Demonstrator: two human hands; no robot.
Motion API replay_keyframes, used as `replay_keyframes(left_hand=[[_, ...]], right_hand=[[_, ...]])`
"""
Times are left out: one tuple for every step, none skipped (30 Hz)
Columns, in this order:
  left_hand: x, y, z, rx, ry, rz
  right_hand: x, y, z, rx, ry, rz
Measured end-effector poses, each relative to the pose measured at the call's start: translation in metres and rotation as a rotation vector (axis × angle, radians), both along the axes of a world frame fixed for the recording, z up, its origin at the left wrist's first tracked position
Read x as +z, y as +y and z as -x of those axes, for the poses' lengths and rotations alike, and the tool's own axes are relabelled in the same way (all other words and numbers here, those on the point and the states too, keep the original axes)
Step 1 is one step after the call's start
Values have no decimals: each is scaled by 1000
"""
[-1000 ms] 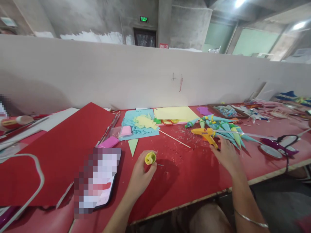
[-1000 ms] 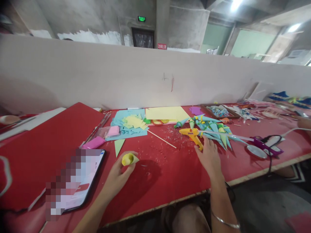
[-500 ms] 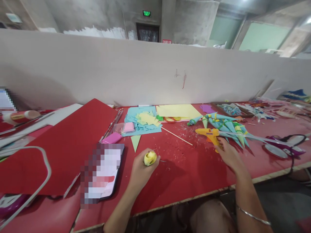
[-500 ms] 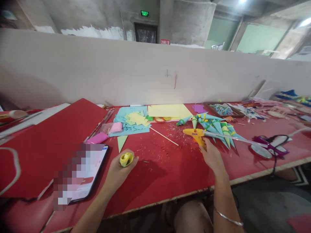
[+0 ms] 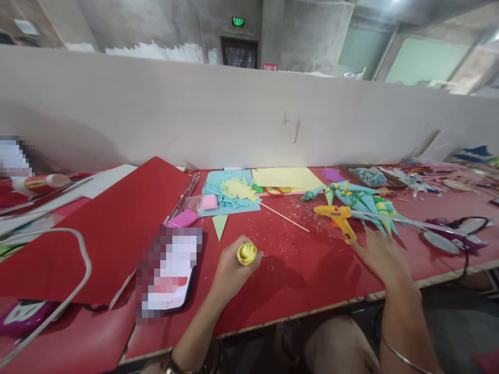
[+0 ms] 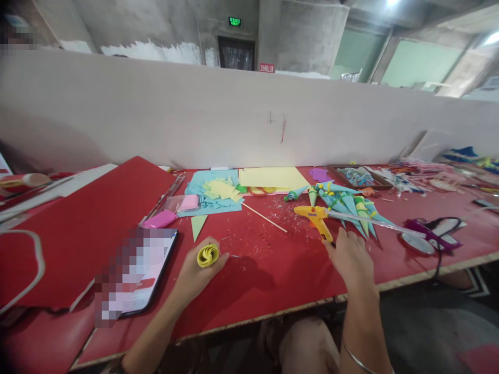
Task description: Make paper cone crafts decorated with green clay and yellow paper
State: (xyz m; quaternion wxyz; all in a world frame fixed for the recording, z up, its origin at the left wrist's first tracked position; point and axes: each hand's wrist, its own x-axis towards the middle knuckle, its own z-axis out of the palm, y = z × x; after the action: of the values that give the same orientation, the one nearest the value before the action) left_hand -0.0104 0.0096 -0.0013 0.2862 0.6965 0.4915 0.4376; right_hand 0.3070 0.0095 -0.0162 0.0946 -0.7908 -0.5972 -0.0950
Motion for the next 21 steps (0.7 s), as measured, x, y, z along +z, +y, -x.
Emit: replay_keyframes(left_hand=[[-1,0,0,-7,-9,-8],[-1,1,0,-22,-16,-19],[-2,1,0,-47,-23,-29],[-2,1,0,-80,-26,-35],[-3,1,0,-118,-24,-36],[-3,1,1,-159,-20,-32],[-3,1,1,-196,-19,-25],[-4,1,2,-224,-23,-18],[-4,2,2,-242,-37,-17],[-4,2,3,-251,-57,-17],[-5,2,3,-254,-79,-18],[-5,2,3,-252,-98,-21],[-5,2,3,-249,-108,-24],[-5,3,4,-246,-108,-27],[-4,3,4,-245,-102,-33],[-4,3,4,-242,-94,-40],[-4,3,3,-238,-86,-49],[-4,3,3,-232,-79,-59],[-4,4,3,-226,-75,-67],[-3,4,3,-220,-65,-74],[-3,4,2,-218,-47,-81]], right_hand=[[8,-4,6,14,9,-14],[17,-7,15,59,36,-43],[25,-10,27,125,82,-81],[34,-13,42,232,153,-117],[41,-16,59,408,268,-129],[46,-18,77,601,419,-108],[51,-19,96,772,575,-73],[54,-21,115,908,709,-57],[55,-22,131,1002,811,-59],[55,-22,145,1074,879,-64],[54,-23,155,1109,916,-76],[52,-23,163,1118,921,-77],[50,-22,168,1116,913,-76],[47,-22,171,1108,906,-85],[45,-21,173,1098,897,-93],[42,-20,173,1092,892,-104],[40,-19,173,1089,891,-119],[38,-18,172,1088,890,-130],[36,-18,172,1088,888,-138],[35,-17,172,1089,885,-144],[33,-17,172,1091,882,-151]])
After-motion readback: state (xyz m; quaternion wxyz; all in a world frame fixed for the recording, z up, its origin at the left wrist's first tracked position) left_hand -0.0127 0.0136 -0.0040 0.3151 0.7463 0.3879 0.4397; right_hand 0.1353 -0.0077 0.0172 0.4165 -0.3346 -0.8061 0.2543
